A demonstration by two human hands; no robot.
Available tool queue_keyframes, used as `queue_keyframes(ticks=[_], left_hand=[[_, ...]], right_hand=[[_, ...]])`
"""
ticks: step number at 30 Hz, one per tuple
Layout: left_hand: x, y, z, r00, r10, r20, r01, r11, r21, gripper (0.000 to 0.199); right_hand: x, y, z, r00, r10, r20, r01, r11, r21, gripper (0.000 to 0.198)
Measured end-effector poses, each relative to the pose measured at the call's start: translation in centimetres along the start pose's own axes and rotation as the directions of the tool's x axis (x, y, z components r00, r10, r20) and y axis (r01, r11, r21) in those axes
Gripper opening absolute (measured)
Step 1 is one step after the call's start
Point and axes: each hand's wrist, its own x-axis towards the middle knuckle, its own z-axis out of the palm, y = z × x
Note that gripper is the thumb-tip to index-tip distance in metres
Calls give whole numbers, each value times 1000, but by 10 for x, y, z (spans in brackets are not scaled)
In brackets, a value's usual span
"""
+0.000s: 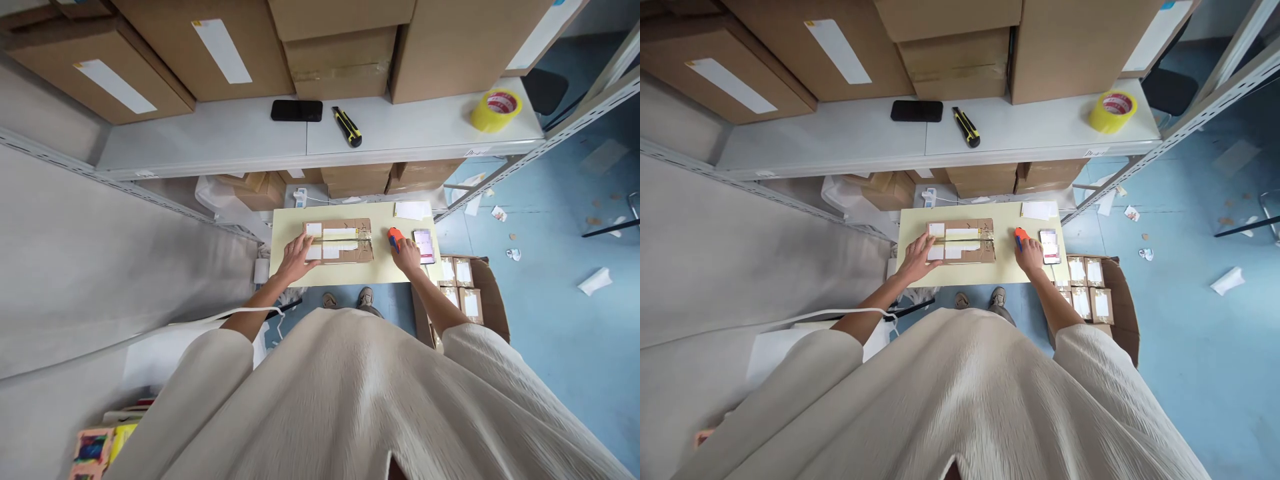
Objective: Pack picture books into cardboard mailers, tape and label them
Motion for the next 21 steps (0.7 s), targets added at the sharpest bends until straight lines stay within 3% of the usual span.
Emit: queue_keyframes(ticks=[2,4,8,11,14,21], left_hand=[[-7,-2,0,999,-49,-9,49,999,-19,97],[-11,-4,-2,997,-75,-23,74,997,-9,99],[-8,-1,-4,998,56,-36,-54,997,58,88],[-4,6,-2,991,137,-4,-136,987,87,82],[-2,9,4,992,128,7,-128,986,104,80],[-3,11,6,992,109,-68,-102,990,95,78]], right_hand=[[-9,-15,-9,988,-155,0,154,982,108,58],[-20,-35,-17,944,-329,2,325,933,155,67],[-37,-74,-19,855,-515,61,518,854,-45,84],[-41,-90,-9,865,-484,135,501,847,-176,87],[-42,-95,2,901,-406,150,432,865,-256,86],[-42,-100,7,948,-274,160,309,915,-260,84]])
